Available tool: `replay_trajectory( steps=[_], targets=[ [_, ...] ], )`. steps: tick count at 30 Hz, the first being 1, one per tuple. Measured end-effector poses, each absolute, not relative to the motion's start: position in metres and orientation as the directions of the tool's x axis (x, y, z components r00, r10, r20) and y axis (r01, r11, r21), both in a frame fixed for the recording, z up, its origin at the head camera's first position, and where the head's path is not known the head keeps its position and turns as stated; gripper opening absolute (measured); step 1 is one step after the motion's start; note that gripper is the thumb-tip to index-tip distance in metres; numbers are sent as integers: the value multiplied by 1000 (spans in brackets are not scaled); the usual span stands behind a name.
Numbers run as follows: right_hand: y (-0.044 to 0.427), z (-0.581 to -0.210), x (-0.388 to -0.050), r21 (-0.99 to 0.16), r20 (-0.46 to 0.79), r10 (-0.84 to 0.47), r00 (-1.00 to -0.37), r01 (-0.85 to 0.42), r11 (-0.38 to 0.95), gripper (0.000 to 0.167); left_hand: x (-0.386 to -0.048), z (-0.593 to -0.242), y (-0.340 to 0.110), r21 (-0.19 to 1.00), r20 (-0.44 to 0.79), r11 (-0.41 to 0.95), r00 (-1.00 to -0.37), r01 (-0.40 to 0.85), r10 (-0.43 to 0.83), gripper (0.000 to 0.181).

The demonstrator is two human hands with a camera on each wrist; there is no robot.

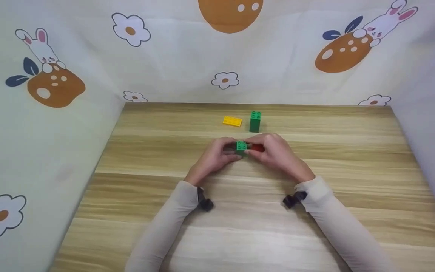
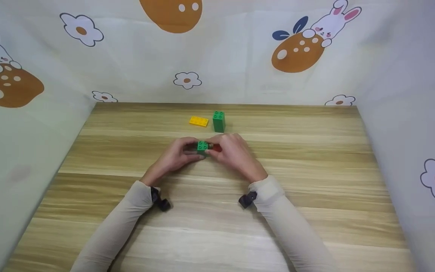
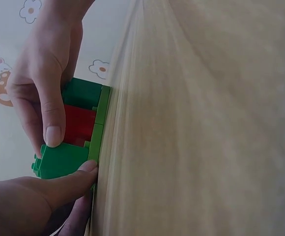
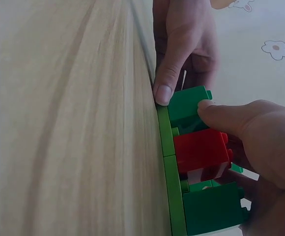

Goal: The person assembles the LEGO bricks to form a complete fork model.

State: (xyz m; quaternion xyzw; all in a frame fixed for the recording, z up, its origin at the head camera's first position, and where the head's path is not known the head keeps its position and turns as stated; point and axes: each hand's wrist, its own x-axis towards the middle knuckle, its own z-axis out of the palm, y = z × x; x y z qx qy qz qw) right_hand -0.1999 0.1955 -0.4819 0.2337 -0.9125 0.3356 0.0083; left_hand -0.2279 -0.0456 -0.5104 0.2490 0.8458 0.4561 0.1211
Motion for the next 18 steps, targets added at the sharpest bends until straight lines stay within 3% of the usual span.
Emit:
replay_trajectory(
  steps=[18],
  targets=[
    [195,-484,-199,-612,148,-400,-904,-402,682,35,-224,-504,-41,767,45,535,-860,356,508,34]
  ],
)
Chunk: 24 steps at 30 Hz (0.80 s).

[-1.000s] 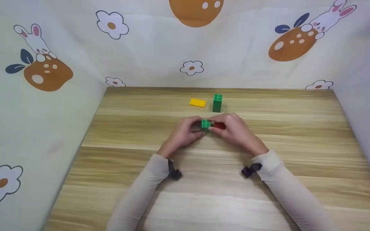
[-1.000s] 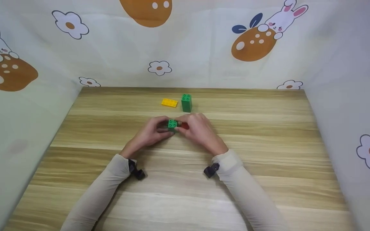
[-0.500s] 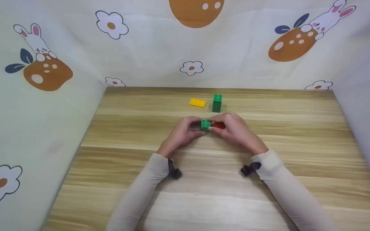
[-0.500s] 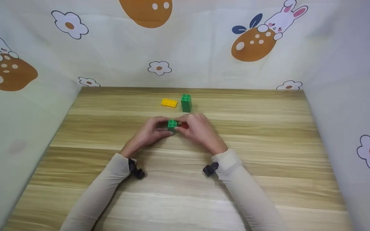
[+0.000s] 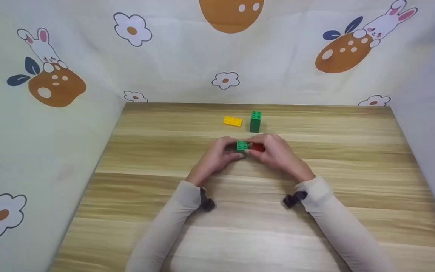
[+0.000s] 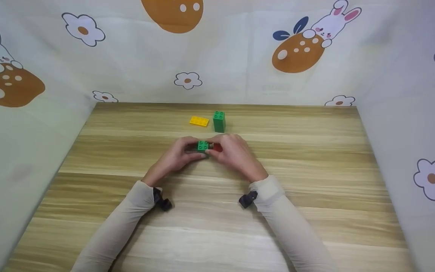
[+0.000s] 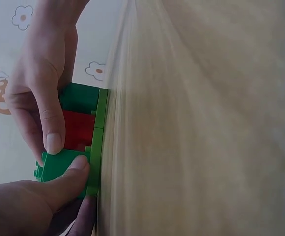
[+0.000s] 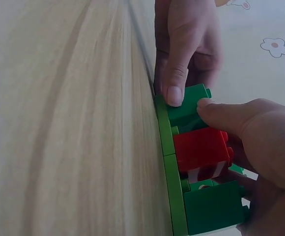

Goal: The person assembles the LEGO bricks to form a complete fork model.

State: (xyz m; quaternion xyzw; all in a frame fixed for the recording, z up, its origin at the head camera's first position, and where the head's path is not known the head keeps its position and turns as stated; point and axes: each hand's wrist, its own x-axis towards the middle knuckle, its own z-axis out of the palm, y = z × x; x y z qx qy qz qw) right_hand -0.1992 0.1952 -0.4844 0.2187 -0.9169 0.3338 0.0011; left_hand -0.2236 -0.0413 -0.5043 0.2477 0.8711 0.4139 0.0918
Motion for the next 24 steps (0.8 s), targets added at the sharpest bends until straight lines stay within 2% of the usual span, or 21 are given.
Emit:
replay_trajectory(
  steps=[4,11,19,24],
  targets=[
    [195,-486,-200,-627,143,-399,-906,-395,671,36,-222,-503,-42,759,22,560,-872,333,489,36],
    [199,-488,-202,-665,127,-394,-910,-373,647,39,-222,-504,-41,727,44,579,-867,369,497,36],
    [214,-488,-204,-753,135,-410,-902,-362,549,58,-222,-503,-41,709,31,605,-873,362,486,34],
    [233,-491,-202,-776,91,-396,-914,-314,546,63,-222,-504,-40,704,56,594,-865,388,498,34]
  ],
)
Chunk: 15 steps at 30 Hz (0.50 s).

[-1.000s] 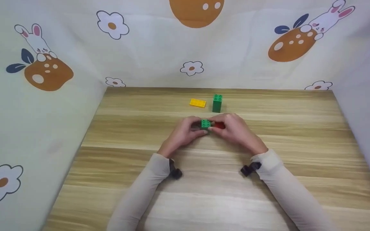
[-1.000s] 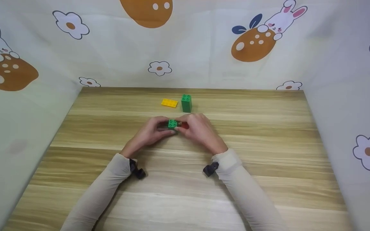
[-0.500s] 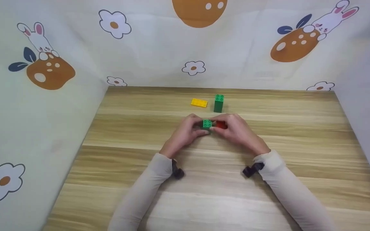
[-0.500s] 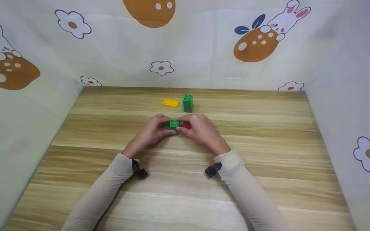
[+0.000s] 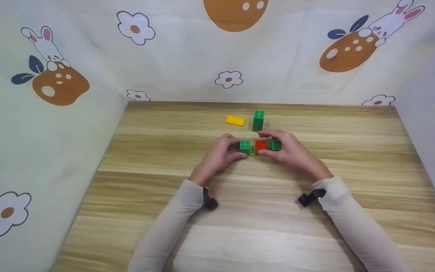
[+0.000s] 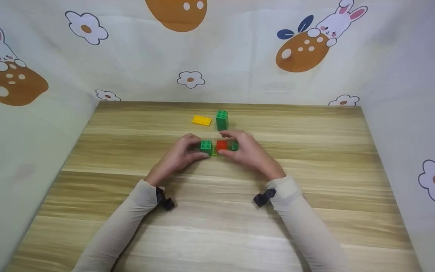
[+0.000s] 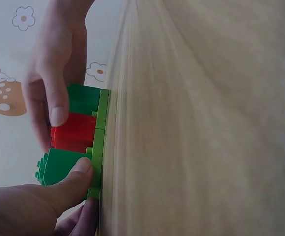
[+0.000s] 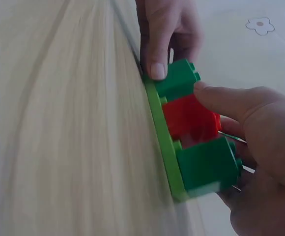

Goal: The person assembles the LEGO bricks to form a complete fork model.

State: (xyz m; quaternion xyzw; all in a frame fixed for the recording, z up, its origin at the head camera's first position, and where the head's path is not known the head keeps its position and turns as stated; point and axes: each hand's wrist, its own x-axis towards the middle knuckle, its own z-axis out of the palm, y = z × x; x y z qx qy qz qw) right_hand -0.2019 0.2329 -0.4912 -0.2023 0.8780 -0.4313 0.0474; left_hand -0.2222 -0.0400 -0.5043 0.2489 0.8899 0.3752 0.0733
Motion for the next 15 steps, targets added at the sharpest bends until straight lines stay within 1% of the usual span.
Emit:
replay_trajectory(
  steps=[7,10,15],
  targets=[
    [265,-498,-196,-782,-2,-366,-931,-227,580,66,-221,-501,-39,725,41,581,-865,370,500,37],
    [273,-501,-195,-772,-18,-357,-934,-214,599,61,-221,-501,-39,722,29,588,-865,364,501,39],
    [279,-503,-195,-761,4,-360,-933,-237,604,47,-222,-502,-38,716,18,598,-866,360,500,39]
  ],
)
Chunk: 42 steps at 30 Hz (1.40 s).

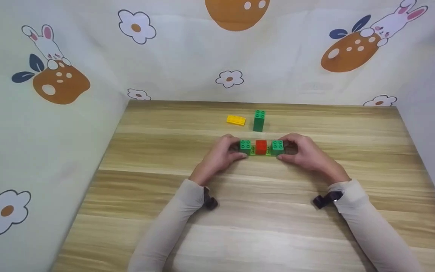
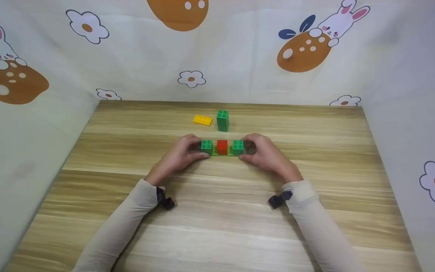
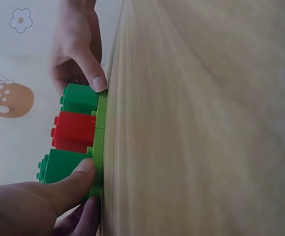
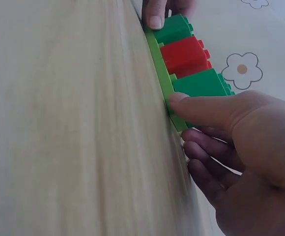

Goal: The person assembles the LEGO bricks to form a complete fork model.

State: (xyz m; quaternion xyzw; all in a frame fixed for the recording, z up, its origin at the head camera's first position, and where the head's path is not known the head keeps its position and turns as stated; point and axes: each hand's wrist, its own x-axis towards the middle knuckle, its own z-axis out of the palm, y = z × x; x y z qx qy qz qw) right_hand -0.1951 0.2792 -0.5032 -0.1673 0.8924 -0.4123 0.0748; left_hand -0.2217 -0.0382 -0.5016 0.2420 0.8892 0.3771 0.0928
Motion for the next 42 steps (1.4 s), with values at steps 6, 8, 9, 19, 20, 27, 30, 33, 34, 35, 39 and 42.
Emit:
replay_trajectory(
  steps=[6,8,9,19,20,27,30,33,34,35,39,42],
  targets=[
    [282,-504,-193,-748,10,-355,-935,-242,618,38,-222,-504,-38,719,20,591,-861,365,508,43],
    [282,-503,-192,-749,2,-351,-936,-234,620,38,-223,-505,-39,728,23,578,-856,368,516,45],
    [282,-504,-192,-748,-1,-349,-937,-231,622,38,-224,-505,-40,739,19,567,-853,363,522,45],
    [286,-505,-192,-732,17,-323,-946,-232,641,34,-245,-499,-47,861,-38,437,-823,261,567,46],
    [286,-504,-192,-729,18,-320,-947,-232,644,34,-248,-499,-48,854,-30,449,-837,263,547,47],
    [283,-504,-193,-723,11,-337,-941,-240,648,36,-268,-497,-53,822,37,522,-936,228,351,48],
    [282,-504,-193,-727,8,-337,-941,-237,644,36,-277,-498,-53,808,16,556,-951,194,309,51],
    [281,-504,-192,-731,9,-336,-942,-236,641,36,-285,-497,-50,787,-18,594,-955,168,295,56],
    [281,-504,-192,-731,11,-337,-941,-238,640,36,-287,-497,-49,777,-31,608,-956,161,292,58],
    [281,-504,-192,-731,9,-335,-942,-235,641,36,-290,-497,-49,769,-43,620,-955,155,292,59],
    [281,-504,-192,-728,12,-333,-943,-236,644,37,-297,-496,-45,744,-94,655,-950,132,298,63],
    [280,-504,-193,-726,16,-333,-943,-240,645,37,-301,-496,-44,733,-108,668,-949,126,298,63]
  ],
)
